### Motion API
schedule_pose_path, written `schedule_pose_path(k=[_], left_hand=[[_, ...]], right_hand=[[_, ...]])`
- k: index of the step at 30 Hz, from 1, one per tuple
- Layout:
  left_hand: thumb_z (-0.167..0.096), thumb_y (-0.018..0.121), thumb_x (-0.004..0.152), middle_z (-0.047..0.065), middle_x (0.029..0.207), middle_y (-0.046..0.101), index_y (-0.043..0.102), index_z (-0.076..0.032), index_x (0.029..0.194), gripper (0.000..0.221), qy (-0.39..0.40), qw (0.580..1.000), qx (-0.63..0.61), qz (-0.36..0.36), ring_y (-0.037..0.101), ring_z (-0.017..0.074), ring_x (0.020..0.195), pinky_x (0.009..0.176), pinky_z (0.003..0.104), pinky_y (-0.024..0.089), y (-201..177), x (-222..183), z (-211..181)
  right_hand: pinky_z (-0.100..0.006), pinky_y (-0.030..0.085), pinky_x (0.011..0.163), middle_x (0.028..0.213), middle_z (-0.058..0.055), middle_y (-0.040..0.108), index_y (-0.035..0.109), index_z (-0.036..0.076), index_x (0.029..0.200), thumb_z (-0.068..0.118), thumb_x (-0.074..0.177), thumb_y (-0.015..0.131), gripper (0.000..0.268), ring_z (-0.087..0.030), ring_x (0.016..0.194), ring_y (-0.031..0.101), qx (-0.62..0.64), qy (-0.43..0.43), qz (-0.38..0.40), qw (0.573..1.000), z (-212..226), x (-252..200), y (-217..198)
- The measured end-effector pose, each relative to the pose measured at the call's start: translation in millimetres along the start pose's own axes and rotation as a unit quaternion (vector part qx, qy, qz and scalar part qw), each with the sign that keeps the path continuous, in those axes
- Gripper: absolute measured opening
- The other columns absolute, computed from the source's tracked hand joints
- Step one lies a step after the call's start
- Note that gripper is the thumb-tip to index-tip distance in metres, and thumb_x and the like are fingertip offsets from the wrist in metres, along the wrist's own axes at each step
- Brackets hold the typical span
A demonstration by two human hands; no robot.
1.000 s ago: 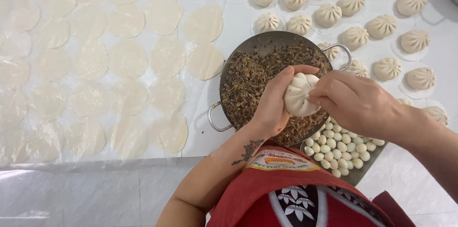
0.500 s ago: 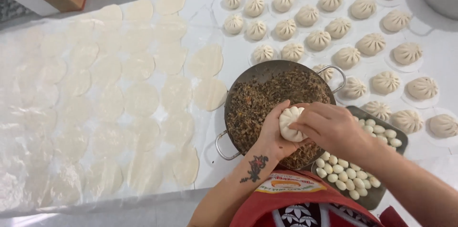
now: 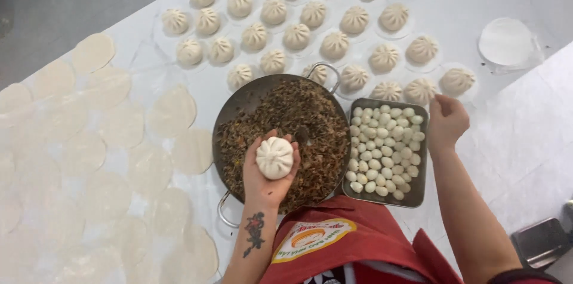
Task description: Assembling steamed buns by placing meat filling and a small egg onto dough wrappers and pleating them to seal.
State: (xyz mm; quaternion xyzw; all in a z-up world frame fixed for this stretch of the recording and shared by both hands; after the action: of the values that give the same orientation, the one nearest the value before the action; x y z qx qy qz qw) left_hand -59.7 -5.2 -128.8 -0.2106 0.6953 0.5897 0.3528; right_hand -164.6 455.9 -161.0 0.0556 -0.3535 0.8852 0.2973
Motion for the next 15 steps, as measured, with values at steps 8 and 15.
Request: schedule_pose_path(k=[8,15], left_hand=[[-0.038,0.06,0.099,0.021,0.115,0.07,0.071,-0.014,0.116,0.032,0.072,0.994,0.021,-0.073,0.067,0.0354,0.099,0.077,0.039,0.059,-2,-48,-24],[-0.05,0.056,0.103,0.018,0.121,0.066,0.07,-0.017,0.123,0.041,0.065,0.995,-0.076,-0.024,0.064,0.0361,0.105,0.082,0.045,0.061,-40,-43,-39]], right_hand=[[-0.036,0.053,0.091,0.105,-0.007,0.076,0.077,0.01,0.115,0.011,0.095,0.06,0.027,-0.025,0.1,0.07,-0.087,0.093,-0.034,0.991,-145,141,-1],[-0.046,0.032,0.113,0.149,-0.023,0.061,0.061,0.003,0.153,0.047,0.091,0.067,0.076,-0.042,0.137,0.052,-0.349,0.065,0.195,0.914,-304,269,55]])
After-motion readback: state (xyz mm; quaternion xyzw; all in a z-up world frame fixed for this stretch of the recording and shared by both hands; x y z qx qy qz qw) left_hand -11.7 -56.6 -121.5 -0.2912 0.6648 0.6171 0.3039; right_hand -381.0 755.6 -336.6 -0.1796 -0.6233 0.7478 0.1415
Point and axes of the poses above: each hand's wrist, its own x-axis towards the middle knuckle, its own y-axis out of the palm, z = x × y, the point moved 9 cm from there along x, towards the middle knuckle
